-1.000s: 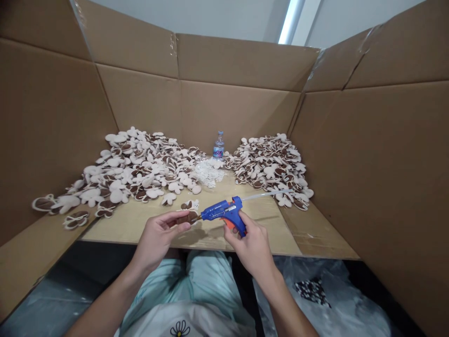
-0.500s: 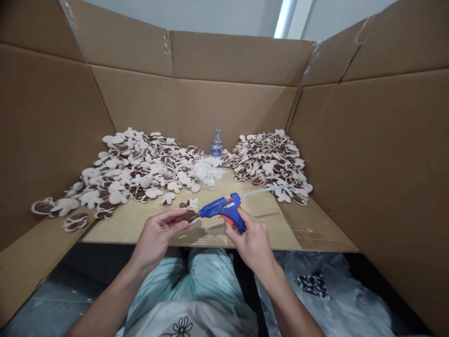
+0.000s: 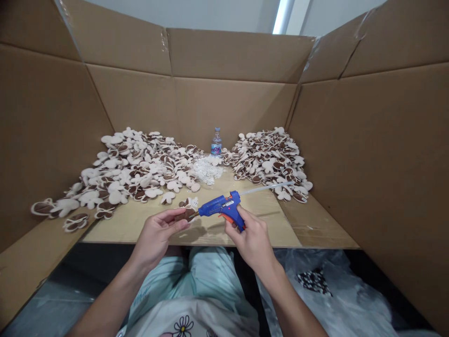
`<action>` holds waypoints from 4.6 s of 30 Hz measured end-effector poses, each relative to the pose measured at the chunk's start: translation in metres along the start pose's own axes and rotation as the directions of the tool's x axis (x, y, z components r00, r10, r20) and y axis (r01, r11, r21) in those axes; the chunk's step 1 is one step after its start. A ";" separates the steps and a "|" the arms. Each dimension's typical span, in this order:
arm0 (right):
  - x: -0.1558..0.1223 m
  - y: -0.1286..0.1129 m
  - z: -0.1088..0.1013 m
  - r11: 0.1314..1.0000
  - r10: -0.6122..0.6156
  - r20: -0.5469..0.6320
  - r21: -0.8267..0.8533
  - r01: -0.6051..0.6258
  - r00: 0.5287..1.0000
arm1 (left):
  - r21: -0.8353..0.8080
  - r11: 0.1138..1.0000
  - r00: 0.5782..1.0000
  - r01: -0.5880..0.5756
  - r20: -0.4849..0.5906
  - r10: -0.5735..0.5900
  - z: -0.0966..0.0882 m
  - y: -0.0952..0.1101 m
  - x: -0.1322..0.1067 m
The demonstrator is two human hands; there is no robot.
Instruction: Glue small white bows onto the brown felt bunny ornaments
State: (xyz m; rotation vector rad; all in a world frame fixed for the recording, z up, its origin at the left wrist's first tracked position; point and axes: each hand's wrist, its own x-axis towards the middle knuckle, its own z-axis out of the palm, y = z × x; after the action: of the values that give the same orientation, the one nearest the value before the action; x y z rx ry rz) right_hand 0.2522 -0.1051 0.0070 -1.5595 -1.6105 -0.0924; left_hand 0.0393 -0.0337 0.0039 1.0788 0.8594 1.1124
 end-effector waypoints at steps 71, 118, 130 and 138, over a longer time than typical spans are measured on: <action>0.016 0.072 -0.012 0.800 0.451 0.095 -0.485 -0.354 0.888 | 0.178 0.976 0.969 -0.128 -0.185 0.161 -0.048 0.015 0.032; 0.148 -0.005 0.159 0.978 0.050 0.773 0.092 -0.190 0.633 | 0.184 0.967 0.974 -0.177 -0.109 0.199 -0.052 0.016 0.030; 0.039 -0.036 0.084 0.658 0.159 0.166 0.717 -0.229 0.973 | 0.377 0.846 0.892 -0.377 -0.099 0.442 -0.029 0.029 0.000; 0.021 -0.061 0.088 0.501 0.160 0.004 0.861 -0.085 0.987 | 0.432 0.731 0.807 -0.528 -0.013 0.591 -0.020 0.020 -0.006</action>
State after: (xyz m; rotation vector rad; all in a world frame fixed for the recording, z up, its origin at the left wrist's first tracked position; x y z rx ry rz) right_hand 0.1587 -0.0492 -0.0045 -0.8236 -1.1471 0.6533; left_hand 0.0135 -0.0327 0.0181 1.7031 0.9359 1.5788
